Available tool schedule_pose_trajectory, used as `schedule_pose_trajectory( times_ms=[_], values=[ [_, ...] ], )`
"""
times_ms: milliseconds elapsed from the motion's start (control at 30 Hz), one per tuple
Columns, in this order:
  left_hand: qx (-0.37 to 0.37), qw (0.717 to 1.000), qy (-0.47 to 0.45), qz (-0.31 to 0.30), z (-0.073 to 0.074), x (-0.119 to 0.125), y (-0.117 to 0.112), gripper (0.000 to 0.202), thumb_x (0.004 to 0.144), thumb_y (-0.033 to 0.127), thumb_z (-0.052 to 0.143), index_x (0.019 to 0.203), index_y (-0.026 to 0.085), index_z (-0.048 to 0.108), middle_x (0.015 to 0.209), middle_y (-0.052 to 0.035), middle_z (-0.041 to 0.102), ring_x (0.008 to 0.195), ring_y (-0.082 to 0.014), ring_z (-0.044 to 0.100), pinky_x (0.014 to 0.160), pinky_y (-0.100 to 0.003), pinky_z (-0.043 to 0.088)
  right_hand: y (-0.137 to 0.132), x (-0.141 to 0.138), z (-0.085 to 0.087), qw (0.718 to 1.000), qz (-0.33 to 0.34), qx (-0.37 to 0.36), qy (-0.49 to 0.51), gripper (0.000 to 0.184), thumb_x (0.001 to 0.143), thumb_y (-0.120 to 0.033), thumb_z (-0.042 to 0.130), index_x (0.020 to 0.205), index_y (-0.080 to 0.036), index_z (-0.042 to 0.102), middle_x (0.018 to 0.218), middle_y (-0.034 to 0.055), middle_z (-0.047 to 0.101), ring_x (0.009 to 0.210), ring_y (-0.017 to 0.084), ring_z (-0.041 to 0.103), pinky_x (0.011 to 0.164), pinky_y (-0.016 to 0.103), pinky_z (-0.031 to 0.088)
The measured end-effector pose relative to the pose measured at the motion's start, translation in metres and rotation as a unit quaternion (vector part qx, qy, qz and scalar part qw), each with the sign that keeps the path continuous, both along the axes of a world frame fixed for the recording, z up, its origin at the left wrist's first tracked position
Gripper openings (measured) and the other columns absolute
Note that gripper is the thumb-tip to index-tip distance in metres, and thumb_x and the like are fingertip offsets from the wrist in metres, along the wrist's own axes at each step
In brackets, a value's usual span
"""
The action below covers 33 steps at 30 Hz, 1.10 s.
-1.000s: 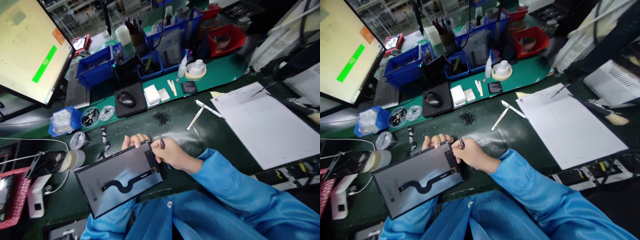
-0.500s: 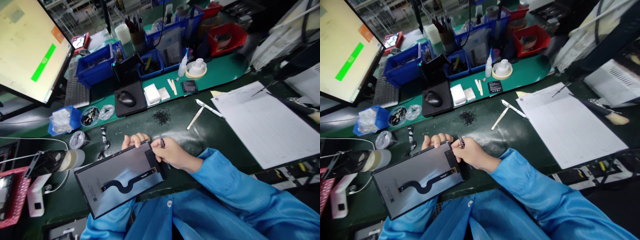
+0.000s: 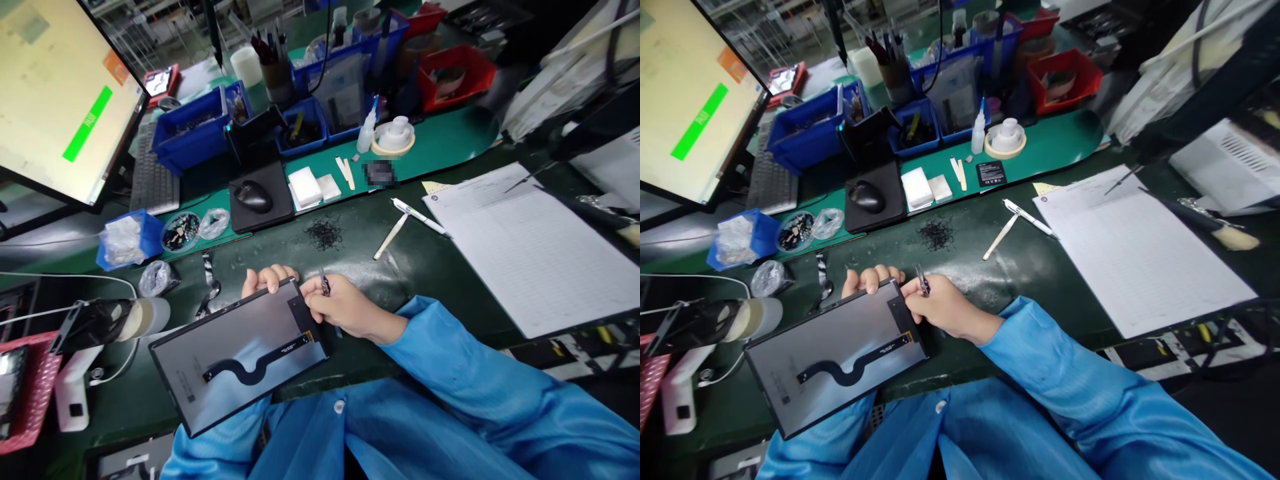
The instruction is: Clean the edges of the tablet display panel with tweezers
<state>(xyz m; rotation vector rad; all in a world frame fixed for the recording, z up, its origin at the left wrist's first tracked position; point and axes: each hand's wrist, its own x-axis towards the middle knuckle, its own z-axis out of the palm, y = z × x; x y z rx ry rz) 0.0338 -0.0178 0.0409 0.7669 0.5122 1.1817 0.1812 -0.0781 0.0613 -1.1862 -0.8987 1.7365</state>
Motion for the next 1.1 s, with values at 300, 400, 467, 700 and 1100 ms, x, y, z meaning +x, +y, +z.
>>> schedule_pose_trajectory(
  times_ms=[300, 400, 467, 700, 1100],
  values=[
    [0.008, 1.0, 0.002, -0.018, 0.0017, 0.0004, -0.0002, 0.07, 0.096, 0.063, 0.059, 0.054, 0.015, 0.03, 0.053, -0.0017, 0.03, 0.062, -0.0158, 0.045, 0.068, -0.03, 0.043, 0.0007, 0.0032, 0.0026, 0.999, 0.002, 0.046, -0.006, 0.024, 0.079, -0.035, 0.059, 0.059, -0.023, 0.056, 0.048, -0.005, 0.056, 0.038, 0.008, 0.031, 0.042, 0.026, 0.021],
    [0.023, 1.0, -0.011, -0.009, 0.001, 0.0033, -0.0025, 0.068, 0.099, 0.063, 0.054, 0.054, 0.015, 0.035, 0.053, -0.0017, 0.031, 0.062, -0.0154, 0.047, 0.068, -0.029, 0.044, 0.0011, 0.0036, 0.0017, 0.998, -0.002, 0.06, -0.023, 0.023, 0.076, -0.03, 0.058, 0.055, -0.023, 0.054, 0.048, -0.0041, 0.055, 0.041, 0.009, 0.034, 0.045, 0.027, 0.024],
    [0.031, 0.999, -0.013, -0.007, 0.0004, 0.0049, -0.0037, 0.067, 0.1, 0.062, 0.053, 0.054, 0.015, 0.039, 0.054, -0.0021, 0.035, 0.063, -0.0154, 0.049, 0.068, -0.029, 0.045, 0.001, 0.0035, 0.0023, 0.998, -0.007, 0.063, -0.03, 0.02, 0.071, -0.025, 0.059, 0.052, -0.024, 0.053, 0.047, -0.0037, 0.053, 0.044, 0.011, 0.038, 0.047, 0.027, 0.027],
    [0.037, 0.999, -0.014, -0.007, 0.0001, 0.0067, -0.0025, 0.069, 0.098, 0.063, 0.054, 0.052, 0.015, 0.036, 0.05, -0.0017, 0.03, 0.058, -0.0153, 0.044, 0.064, -0.029, 0.042, -0.0012, 0.0027, 0.0044, 0.997, -0.004, 0.041, -0.061, 0.019, 0.066, -0.018, 0.06, 0.051, -0.026, 0.052, 0.052, 0.0009, 0.057, 0.054, 0.017, 0.047, 0.053, 0.032, 0.033],
    [0.037, 0.999, -0.016, -0.01, -0.003, 0.0044, -0.0042, 0.068, 0.1, 0.062, 0.051, 0.053, 0.015, 0.038, 0.053, -0.0025, 0.035, 0.062, -0.0154, 0.047, 0.067, -0.029, 0.042, -0.0022, -0.0008, -0.0002, 0.999, -0.04, 0.005, -0.024, 0.01, 0.059, -0.017, 0.057, 0.055, -0.026, 0.058, 0.05, -0.0015, 0.053, 0.048, 0.014, 0.041, 0.048, 0.031, 0.026]
  ],
)
